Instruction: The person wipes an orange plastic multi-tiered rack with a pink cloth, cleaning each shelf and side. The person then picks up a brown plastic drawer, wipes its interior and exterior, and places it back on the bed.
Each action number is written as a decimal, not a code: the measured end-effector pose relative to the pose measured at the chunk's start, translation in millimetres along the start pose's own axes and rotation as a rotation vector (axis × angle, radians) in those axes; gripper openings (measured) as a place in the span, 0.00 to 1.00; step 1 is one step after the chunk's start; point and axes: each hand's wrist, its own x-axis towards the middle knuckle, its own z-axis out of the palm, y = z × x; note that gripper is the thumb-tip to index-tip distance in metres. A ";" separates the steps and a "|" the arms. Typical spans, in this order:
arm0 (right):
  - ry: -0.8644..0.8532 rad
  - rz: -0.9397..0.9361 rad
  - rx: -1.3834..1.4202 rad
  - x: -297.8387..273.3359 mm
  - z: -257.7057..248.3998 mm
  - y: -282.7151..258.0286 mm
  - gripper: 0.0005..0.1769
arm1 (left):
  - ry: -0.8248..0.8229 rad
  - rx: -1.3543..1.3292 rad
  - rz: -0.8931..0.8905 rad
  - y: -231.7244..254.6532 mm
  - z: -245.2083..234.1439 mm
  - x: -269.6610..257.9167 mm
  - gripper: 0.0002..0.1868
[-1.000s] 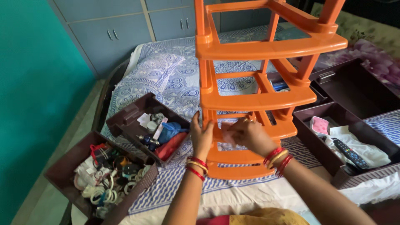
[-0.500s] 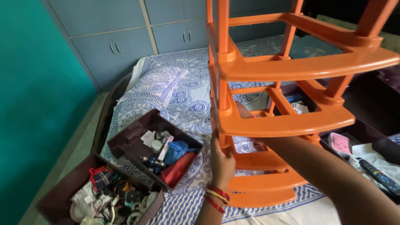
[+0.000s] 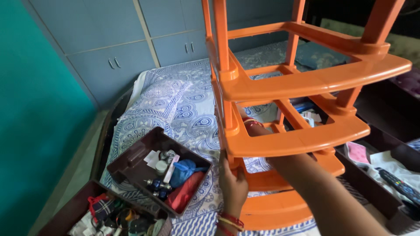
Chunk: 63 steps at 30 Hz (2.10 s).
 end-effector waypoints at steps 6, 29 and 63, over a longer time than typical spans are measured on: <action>0.057 -0.135 0.158 -84.8 -73.9 -32.5 0.09 | 0.111 0.099 0.118 -25.5 10.5 13.4 0.30; -0.498 0.245 -0.045 -234.8 -254.0 4.9 0.15 | 0.004 -0.028 -0.133 -51.4 -2.6 48.5 0.18; -0.115 0.177 -0.709 -112.5 -23.1 132.6 0.19 | 0.085 0.074 0.022 -19.9 3.8 22.2 0.18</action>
